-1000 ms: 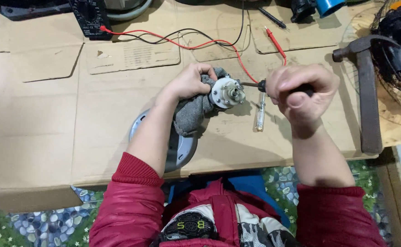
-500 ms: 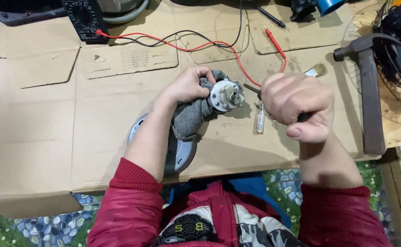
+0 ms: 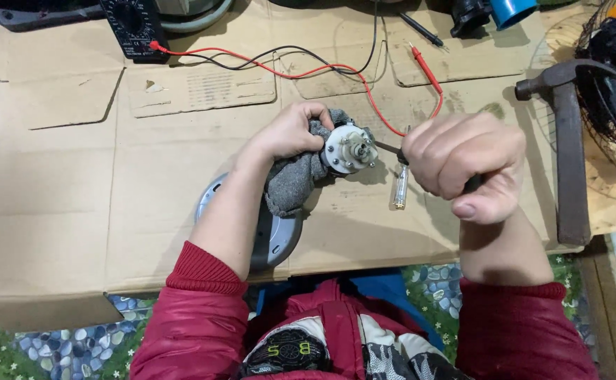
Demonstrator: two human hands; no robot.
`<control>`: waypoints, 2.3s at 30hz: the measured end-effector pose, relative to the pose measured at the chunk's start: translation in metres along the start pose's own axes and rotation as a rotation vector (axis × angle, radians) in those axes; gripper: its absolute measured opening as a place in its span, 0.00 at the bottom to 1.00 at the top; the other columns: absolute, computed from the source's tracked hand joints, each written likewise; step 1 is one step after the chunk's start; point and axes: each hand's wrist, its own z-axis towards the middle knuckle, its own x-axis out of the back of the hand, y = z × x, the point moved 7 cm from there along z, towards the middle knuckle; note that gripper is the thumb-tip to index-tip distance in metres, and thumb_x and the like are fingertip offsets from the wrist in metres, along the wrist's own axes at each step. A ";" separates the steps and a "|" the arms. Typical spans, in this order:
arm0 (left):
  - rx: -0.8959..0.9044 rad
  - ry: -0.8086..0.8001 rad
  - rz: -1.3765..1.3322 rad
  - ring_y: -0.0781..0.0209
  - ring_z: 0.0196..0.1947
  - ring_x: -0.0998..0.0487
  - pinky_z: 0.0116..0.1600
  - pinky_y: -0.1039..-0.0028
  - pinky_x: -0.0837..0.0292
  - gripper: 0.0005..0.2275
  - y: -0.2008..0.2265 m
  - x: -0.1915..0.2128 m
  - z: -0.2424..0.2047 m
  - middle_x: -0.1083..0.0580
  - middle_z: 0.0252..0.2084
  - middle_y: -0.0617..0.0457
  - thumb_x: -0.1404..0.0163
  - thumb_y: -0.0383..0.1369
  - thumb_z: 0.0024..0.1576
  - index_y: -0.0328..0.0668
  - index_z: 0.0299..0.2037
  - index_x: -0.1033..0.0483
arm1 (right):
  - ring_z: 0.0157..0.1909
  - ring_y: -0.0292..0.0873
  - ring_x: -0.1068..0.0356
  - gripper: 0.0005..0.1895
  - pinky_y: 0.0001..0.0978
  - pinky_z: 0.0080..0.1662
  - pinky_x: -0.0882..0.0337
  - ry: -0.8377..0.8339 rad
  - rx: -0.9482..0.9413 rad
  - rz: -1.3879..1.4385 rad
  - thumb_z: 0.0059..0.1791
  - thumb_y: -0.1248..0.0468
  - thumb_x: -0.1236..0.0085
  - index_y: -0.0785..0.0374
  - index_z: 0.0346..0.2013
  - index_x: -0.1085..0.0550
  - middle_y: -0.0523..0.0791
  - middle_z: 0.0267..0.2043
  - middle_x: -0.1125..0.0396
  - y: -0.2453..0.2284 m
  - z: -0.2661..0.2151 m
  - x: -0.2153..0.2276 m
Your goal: The person uses a hammer to tap a metal component wrapped in a cloth, then uses a screwdriver to tighten screws on the component.
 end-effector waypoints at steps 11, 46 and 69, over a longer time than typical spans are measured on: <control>0.018 -0.088 -0.036 0.71 0.38 0.26 0.44 0.82 0.34 0.11 0.003 -0.002 -0.002 0.23 0.37 0.62 0.48 0.21 0.41 0.49 0.32 0.23 | 0.16 0.37 0.39 0.16 0.31 0.24 0.36 0.009 0.002 -0.116 0.49 0.58 0.51 0.57 0.17 0.35 0.38 0.14 0.40 0.004 -0.006 0.009; -0.002 -0.010 0.015 0.73 0.37 0.25 0.44 0.82 0.33 0.09 0.008 -0.001 -0.003 0.21 0.34 0.64 0.46 0.23 0.39 0.49 0.29 0.23 | 0.13 0.37 0.51 0.18 0.28 0.18 0.51 0.995 0.026 -0.392 0.57 0.59 0.57 0.57 0.23 0.41 0.42 0.15 0.50 0.031 -0.036 0.015; 0.046 -0.049 -0.032 0.74 0.37 0.26 0.45 0.85 0.34 0.11 0.001 -0.002 -0.005 0.21 0.36 0.64 0.48 0.22 0.41 0.49 0.32 0.23 | 0.13 0.36 0.50 0.11 0.29 0.20 0.52 0.600 -0.022 0.020 0.48 0.76 0.62 0.66 0.32 0.28 0.44 0.13 0.47 0.049 -0.030 0.035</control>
